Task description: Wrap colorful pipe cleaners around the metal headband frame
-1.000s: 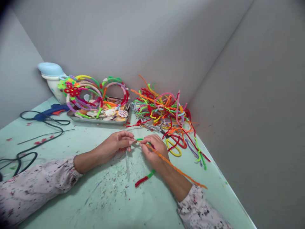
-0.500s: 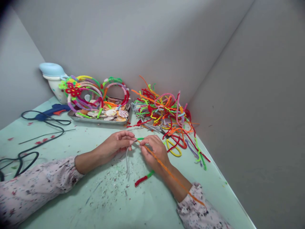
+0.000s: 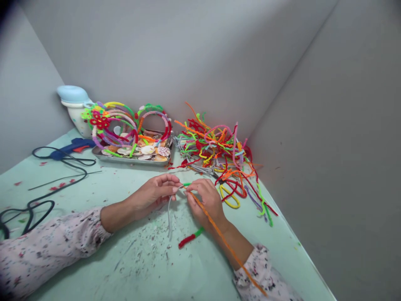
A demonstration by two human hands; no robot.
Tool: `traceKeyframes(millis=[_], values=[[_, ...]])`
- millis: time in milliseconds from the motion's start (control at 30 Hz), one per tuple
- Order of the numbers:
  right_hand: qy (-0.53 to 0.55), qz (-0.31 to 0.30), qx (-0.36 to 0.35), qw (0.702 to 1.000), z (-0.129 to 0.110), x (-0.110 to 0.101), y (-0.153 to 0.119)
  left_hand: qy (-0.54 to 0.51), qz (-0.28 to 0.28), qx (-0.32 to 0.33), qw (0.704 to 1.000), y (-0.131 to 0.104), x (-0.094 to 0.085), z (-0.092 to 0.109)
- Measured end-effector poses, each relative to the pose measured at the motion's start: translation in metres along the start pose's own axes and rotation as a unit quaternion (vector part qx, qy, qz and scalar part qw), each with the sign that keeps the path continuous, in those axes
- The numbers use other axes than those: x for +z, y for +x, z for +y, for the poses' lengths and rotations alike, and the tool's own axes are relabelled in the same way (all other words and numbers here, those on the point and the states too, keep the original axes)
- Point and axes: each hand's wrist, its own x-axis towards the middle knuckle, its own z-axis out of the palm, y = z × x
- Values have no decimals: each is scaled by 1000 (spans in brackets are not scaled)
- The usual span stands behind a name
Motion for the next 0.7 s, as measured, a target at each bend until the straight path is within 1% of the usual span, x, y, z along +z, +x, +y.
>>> traceKeyframes(millis=[167, 367, 533, 700], values=[[-6, 22, 30, 999, -1, 1, -2, -6, 1, -13, 1000, -2, 1, 2], [-2, -9, 50, 999, 0, 2, -3, -18, -3, -23, 1000, -1, 0, 2], [6, -10, 47, 999, 3, 2, -4, -24, -13, -30, 999, -1, 1, 3], [-2, -8, 37, 999, 3, 2, -4, -26, -3, -46, 999, -4, 4, 5]])
